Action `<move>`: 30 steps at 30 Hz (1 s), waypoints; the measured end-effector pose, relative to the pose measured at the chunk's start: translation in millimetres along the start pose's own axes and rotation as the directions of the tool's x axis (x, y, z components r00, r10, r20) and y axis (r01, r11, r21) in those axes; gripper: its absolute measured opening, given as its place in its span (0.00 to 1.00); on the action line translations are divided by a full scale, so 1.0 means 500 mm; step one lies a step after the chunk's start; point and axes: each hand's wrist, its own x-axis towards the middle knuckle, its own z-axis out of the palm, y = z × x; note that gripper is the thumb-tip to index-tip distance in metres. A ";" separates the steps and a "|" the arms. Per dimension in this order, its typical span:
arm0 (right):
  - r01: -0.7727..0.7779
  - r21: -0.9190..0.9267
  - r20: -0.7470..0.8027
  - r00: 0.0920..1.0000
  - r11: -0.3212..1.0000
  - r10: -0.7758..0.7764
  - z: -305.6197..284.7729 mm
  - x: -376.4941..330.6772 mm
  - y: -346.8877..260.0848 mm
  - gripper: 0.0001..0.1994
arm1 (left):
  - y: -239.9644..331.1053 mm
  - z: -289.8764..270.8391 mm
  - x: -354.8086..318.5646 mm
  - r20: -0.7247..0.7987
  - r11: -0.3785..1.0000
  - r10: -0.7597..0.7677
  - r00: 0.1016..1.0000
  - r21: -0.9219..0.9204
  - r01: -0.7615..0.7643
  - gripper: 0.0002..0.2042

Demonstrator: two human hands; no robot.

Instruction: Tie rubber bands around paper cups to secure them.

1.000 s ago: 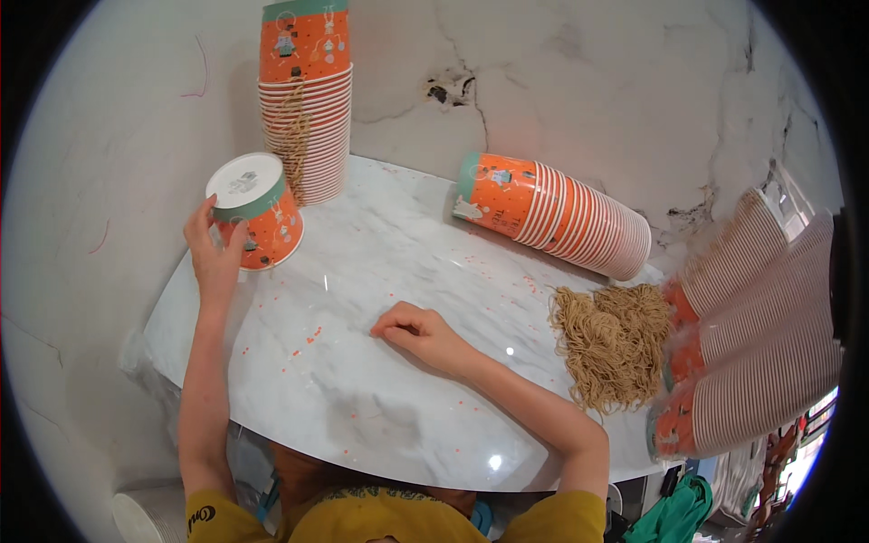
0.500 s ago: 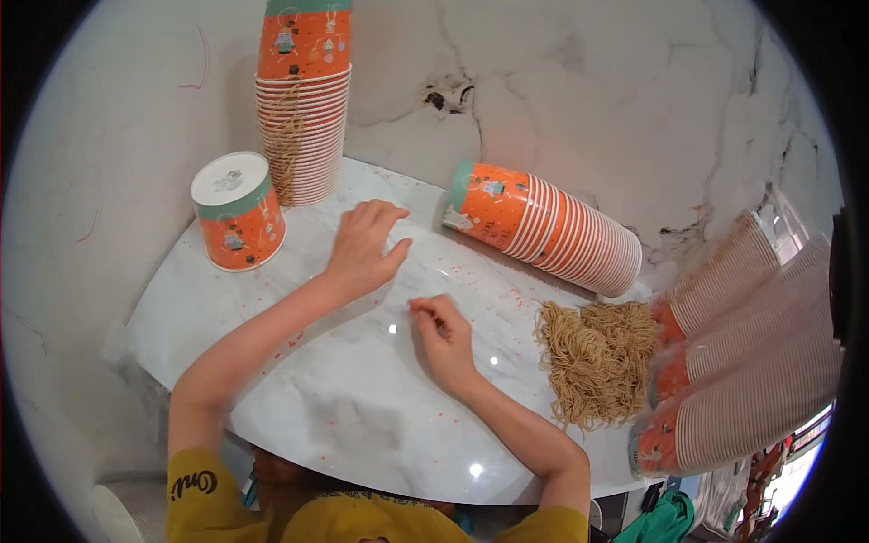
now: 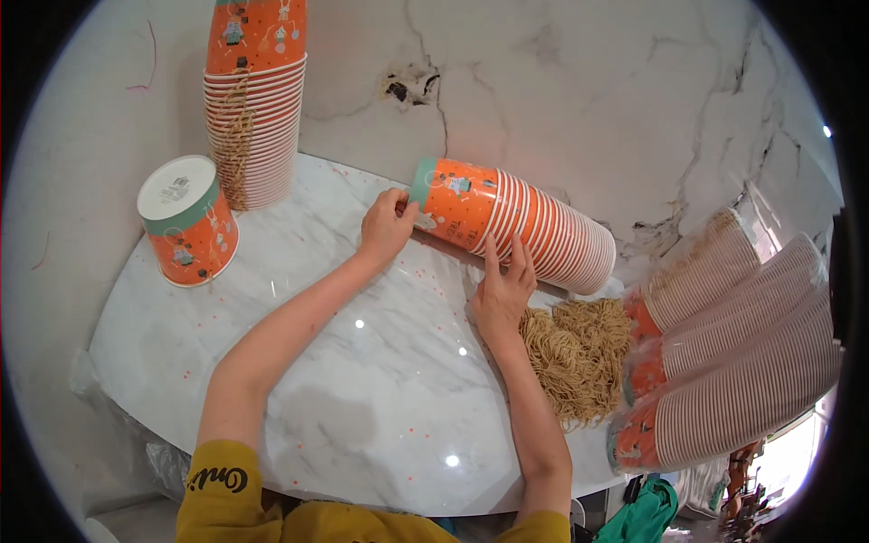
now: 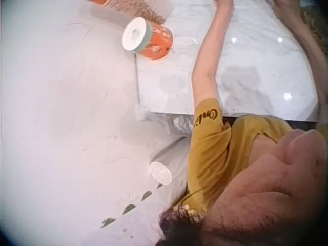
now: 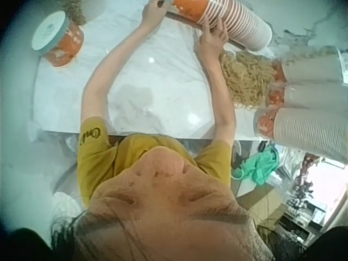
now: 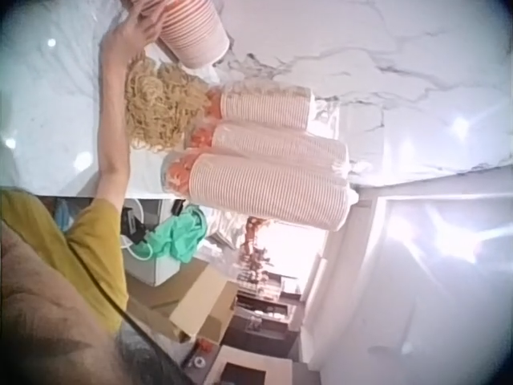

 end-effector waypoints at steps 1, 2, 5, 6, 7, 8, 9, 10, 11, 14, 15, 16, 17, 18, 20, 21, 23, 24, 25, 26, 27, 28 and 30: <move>0.003 -0.019 0.012 1.000 1.000 -0.003 0.000 0.002 0.001 0.41 | 0.000 -0.001 0.000 0.009 1.000 -0.013 1.000 -0.008 0.013 0.11; 0.007 -0.037 0.023 1.000 0.999 -0.006 0.001 0.002 0.001 0.41 | 0.000 -0.003 0.000 0.017 1.000 -0.026 1.000 -0.016 0.026 0.10; 0.027 -0.060 0.035 0.999 0.998 -0.025 0.017 -0.005 0.007 0.42 | 0.000 -0.008 0.000 0.047 0.997 -0.054 0.997 -0.050 0.056 0.10; 0.025 -0.062 0.035 0.999 0.998 -0.023 0.022 -0.008 0.009 0.42 | 0.000 -0.010 0.001 0.049 0.997 -0.053 0.997 -0.051 0.055 0.10; 0.030 -0.068 0.039 0.999 0.997 -0.028 0.025 -0.010 0.007 0.42 | -0.002 -0.014 0.000 0.053 0.997 -0.045 0.998 -0.058 0.048 0.10; 0.036 -0.074 0.044 0.999 0.997 -0.032 0.026 -0.011 0.006 0.42 | -0.003 -0.017 0.001 0.057 0.997 -0.037 0.998 -0.065 0.041 0.11; 0.036 -0.072 0.043 0.999 0.997 -0.033 0.027 -0.012 0.007 0.42 | -0.003 -0.019 0.002 0.055 0.997 -0.037 0.998 -0.063 0.040 0.11; 0.028 -0.070 0.048 0.999 0.997 -0.025 0.023 -0.013 0.007 0.42 | -0.003 -0.019 0.002 0.073 0.996 -0.023 0.997 -0.080 0.029 0.10; 0.020 -0.067 0.053 0.998 0.998 -0.017 0.020 -0.014 0.007 0.43 | -0.002 -0.020 0.003 0.091 0.995 -0.009 0.996 -0.097 0.018 0.10; 0.002 -0.063 0.083 0.997 0.998 0.004 0.018 -0.010 0.004 0.43 | -0.004 -0.027 0.007 0.107 0.993 -0.011 0.994 -0.118 0.024 0.10; -0.009 -0.045 0.090 0.996 0.999 0.013 0.018 -0.011 0.001 0.44 | -0.006 -0.032 0.008 0.113 0.993 -0.008 0.994 -0.119 0.022 0.10; -0.009 -0.049 0.085 0.996 0.999 0.013 0.022 -0.012 0.001 0.44 | -0.008 -0.039 0.010 0.135 0.994 -0.013 0.991 -0.110 0.028 0.10; -0.009 -0.052 0.079 0.997 0.999 0.013 0.026 -0.012 0.001 0.44 | -0.009 -0.044 0.013 0.156 0.994 -0.019 0.988 -0.099 0.034 0.09; -0.008 -0.056 0.069 0.998 0.998 0.011 0.028 -0.014 0.003 0.42 | -0.009 -0.045 0.014 0.160 0.995 -0.014 0.987 -0.098 0.030 0.09; -0.011 -0.057 0.050 0.999 0.998 0.014 0.028 -0.016 0.009 0.41 | -0.003 -0.051 0.012 0.179 0.992 -0.042 0.983 -0.107 0.062 0.10; -0.009 -0.057 0.033 0.999 0.998 0.011 0.028 -0.018 0.012 0.39 | -0.001 -0.055 0.013 0.182 0.993 -0.041 0.982 -0.102 0.061 0.10; -0.004 -0.056 0.020 1.000 0.998 0.005 0.029 -0.017 0.012 0.38 | -0.003 -0.074 0.021 0.162 0.986 -0.056 0.985 -0.144 0.080 0.09; 0.008 -0.058 0.011 1.000 0.998 -0.008 0.030 -0.017 0.011 0.37 | -0.006 -0.094 0.020 0.164 0.988 -0.056 0.985 -0.136 0.078 0.09; 0.001 -0.053 0.009 1.000 0.999 -0.001 0.032 -0.017 0.008 0.37 | -0.004 -0.120 0.022 0.126 0.980 -0.092 0.988 -0.167 0.112 0.09; -0.004 -0.062 0.010 1.000 0.998 0.005 0.034 -0.017 0.007 0.36 | -0.001 -0.143 0.024 0.090 0.969 -0.129 0.988 -0.201 0.145 0.09; -0.008 -0.070 0.011 1.000 0.998 0.009 0.037 -0.016 0.006 0.35 | 0.001 -0.168 0.021 0.094 0.970 -0.128 0.987 -0.195 0.144 0.09; -0.014 -0.067 0.012 1.000 0.998 0.015 0.040 -0.016 0.008 0.35 | 0.006 -0.193 0.010 0.132 0.953 -0.194 0.972 -0.210 0.219 0.08; 0.000 -0.077 -0.050 0.999 0.997 -0.004 0.046 -0.018 0.016 0.34 | 0.029 -0.225 -0.015 0.173 0.930 -0.264 0.949 -0.216 0.298 0.07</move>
